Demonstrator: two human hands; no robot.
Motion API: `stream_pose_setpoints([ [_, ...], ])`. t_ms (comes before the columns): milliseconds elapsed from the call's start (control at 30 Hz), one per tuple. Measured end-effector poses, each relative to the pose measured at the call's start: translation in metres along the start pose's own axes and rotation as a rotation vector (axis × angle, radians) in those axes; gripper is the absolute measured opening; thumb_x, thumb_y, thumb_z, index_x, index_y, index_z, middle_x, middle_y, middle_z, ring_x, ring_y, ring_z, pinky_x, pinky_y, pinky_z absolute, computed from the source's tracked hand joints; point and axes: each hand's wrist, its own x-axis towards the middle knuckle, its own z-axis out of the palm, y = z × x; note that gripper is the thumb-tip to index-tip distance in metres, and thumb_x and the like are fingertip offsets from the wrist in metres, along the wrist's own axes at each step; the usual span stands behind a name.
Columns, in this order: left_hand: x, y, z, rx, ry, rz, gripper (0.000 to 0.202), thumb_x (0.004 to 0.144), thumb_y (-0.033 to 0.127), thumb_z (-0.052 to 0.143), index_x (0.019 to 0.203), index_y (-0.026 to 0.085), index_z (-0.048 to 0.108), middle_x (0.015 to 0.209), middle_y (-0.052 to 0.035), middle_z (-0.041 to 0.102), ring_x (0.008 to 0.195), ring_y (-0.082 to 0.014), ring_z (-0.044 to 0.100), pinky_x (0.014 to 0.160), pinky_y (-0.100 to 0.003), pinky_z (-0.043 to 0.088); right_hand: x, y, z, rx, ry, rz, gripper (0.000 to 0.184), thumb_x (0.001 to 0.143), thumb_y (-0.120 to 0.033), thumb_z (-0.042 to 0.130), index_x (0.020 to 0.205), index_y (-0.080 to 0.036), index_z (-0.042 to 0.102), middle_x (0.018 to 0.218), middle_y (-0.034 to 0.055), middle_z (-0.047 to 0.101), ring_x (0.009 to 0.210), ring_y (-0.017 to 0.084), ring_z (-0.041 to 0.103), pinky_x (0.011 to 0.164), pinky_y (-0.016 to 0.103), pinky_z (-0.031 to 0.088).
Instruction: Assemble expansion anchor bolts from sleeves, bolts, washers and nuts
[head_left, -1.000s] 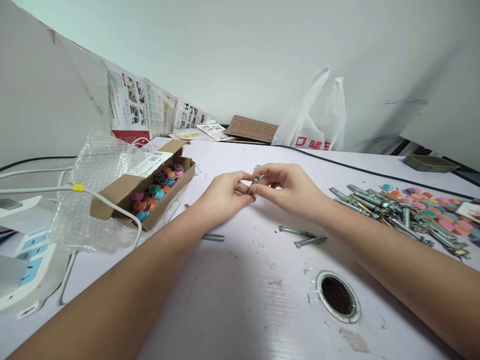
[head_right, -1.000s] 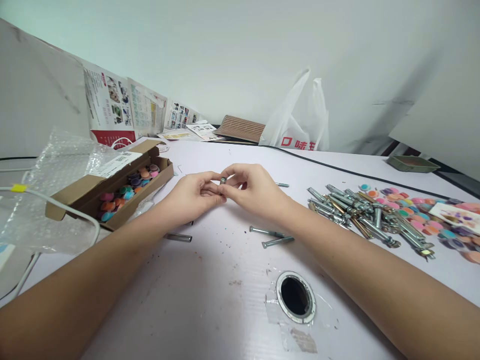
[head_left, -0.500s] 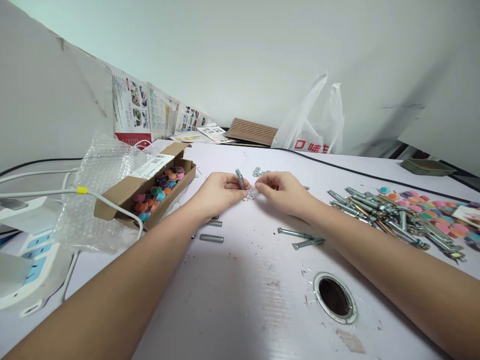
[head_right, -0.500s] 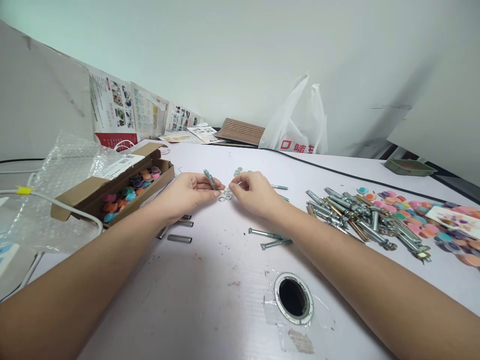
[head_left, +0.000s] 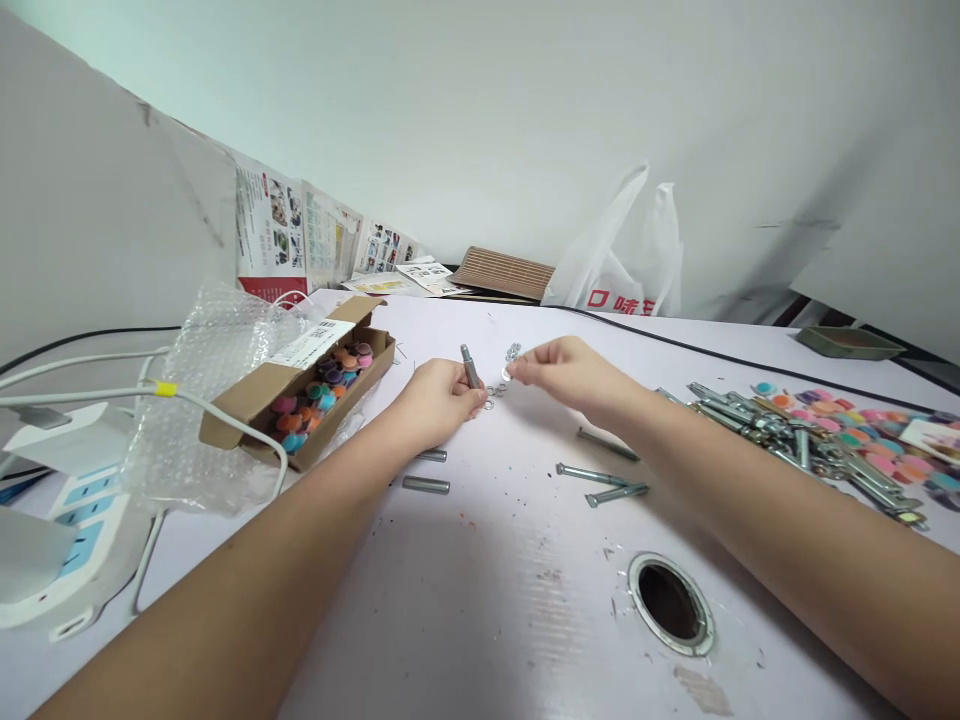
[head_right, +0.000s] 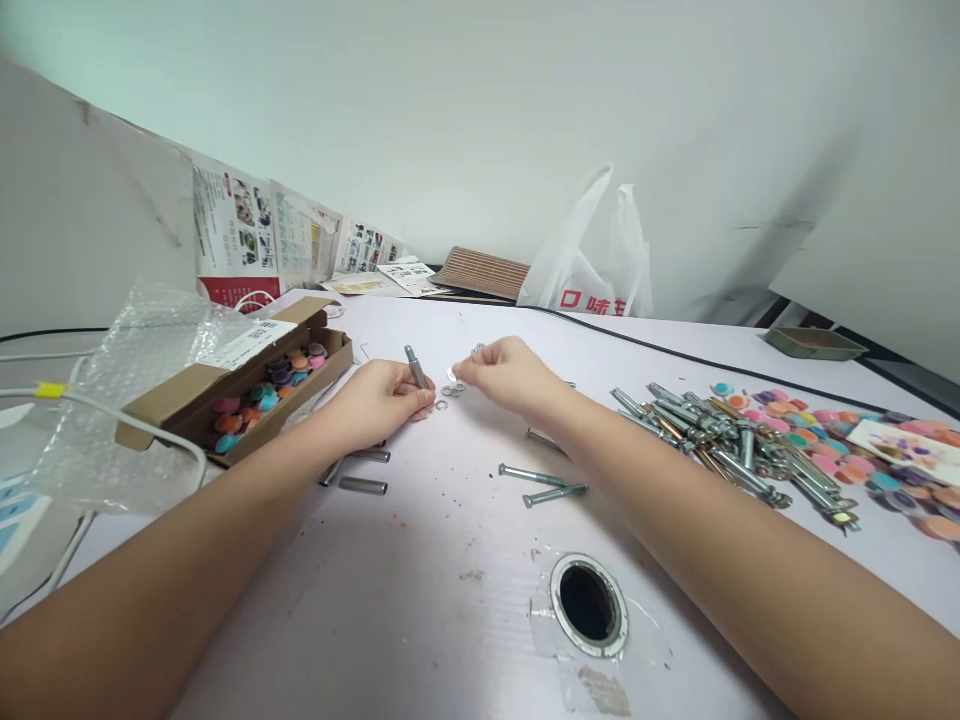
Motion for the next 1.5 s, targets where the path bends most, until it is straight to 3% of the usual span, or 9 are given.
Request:
stream_pose_setpoints([
  [100,-0.003,0.001,0.001,0.068,-0.009,0.059,0.015,0.079,0.032,0.064,0.083,0.018,0.066,0.077,-0.0032,0.067,0.071,-0.0169,0.059,0.063,-0.028,0.04,-0.01,-0.019,-0.002,0.284,0.067,-0.065,0.028,0.078,-0.039,0.071,0.067,-0.015,0.062,0.069,0.0014,0.053,0.066,0.011,0.042,0.063,0.029,0.034],
  [267,-0.008,0.005,0.003,0.188,-0.006,0.113,0.025,0.083,0.041,0.059,0.072,0.019,0.059,0.066,0.0003,0.056,0.06,-0.0142,0.047,0.054,-0.027,0.032,-0.019,-0.032,0.005,0.214,0.066,0.006,0.029,0.082,-0.036,0.068,0.064,-0.014,0.062,0.062,-0.0003,0.049,0.063,0.011,0.041,0.061,0.029,0.03],
  [567,-0.009,0.012,0.002,0.353,0.003,0.131,0.024,0.085,0.037,0.055,0.068,0.02,0.051,0.065,-0.0006,0.057,0.06,-0.0161,0.049,0.056,-0.028,0.031,-0.015,-0.03,0.003,0.252,0.076,0.033,0.035,0.079,-0.039,0.072,0.057,-0.016,0.056,0.057,-0.0031,0.042,0.062,0.011,0.038,0.063,0.029,0.029],
  [867,-0.014,0.018,-0.005,0.493,0.044,0.137,0.02,0.085,0.032,0.053,0.069,0.021,0.057,0.067,-0.0042,0.061,0.061,-0.0188,0.051,0.057,-0.03,0.03,-0.014,-0.03,0.003,0.318,0.029,-0.025,0.038,0.069,-0.05,0.079,0.067,-0.014,0.068,0.067,0.0004,0.056,0.07,0.012,0.046,0.069,0.029,0.034],
  [967,-0.012,0.014,-0.003,0.399,0.034,0.111,0.021,0.085,0.037,0.055,0.075,0.021,0.062,0.068,-0.0028,0.062,0.062,-0.0182,0.053,0.056,-0.03,0.032,-0.007,-0.019,0.002,0.223,0.091,-0.041,0.037,0.077,-0.05,0.071,0.069,-0.014,0.067,0.067,0.0012,0.056,0.066,0.012,0.045,0.065,0.028,0.034],
  [1067,-0.009,0.008,-0.001,0.256,0.011,0.071,0.023,0.083,0.04,0.058,0.086,0.019,0.067,0.075,-0.0025,0.066,0.067,-0.018,0.057,0.059,-0.029,0.037,0.004,0.001,0.004,-0.085,0.103,-0.077,0.031,0.086,-0.042,0.059,0.075,-0.015,0.067,0.066,0.0017,0.057,0.058,0.011,0.043,0.057,0.028,0.033],
  [1167,-0.007,0.004,0.0,0.205,-0.001,0.058,0.026,0.083,0.041,0.06,0.092,0.018,0.068,0.08,-0.0034,0.067,0.073,-0.0188,0.06,0.062,-0.029,0.039,0.015,0.022,0.009,-0.324,0.05,-0.111,0.02,0.083,-0.031,0.062,0.092,-0.015,0.07,0.08,0.0058,0.068,0.068,0.015,0.055,0.064,0.029,0.038],
  [1400,-0.008,0.003,0.002,0.235,0.007,0.081,0.027,0.083,0.045,0.06,0.08,0.018,0.063,0.073,-0.001,0.063,0.067,-0.0161,0.055,0.06,-0.028,0.036,0.028,0.03,0.012,-0.38,-0.032,-0.118,0.01,0.08,-0.021,0.061,0.08,-0.018,0.07,0.081,0.0046,0.07,0.07,0.016,0.059,0.066,0.029,0.041],
  [1500,-0.007,0.004,0.002,0.262,0.022,0.056,0.028,0.083,0.045,0.06,0.075,0.018,0.059,0.07,0.0005,0.06,0.063,-0.0139,0.05,0.058,-0.027,0.035,0.031,0.031,0.012,-0.36,-0.041,-0.1,0.013,0.079,-0.02,0.061,0.086,-0.016,0.07,0.082,0.0052,0.071,0.071,0.016,0.06,0.065,0.028,0.042],
])
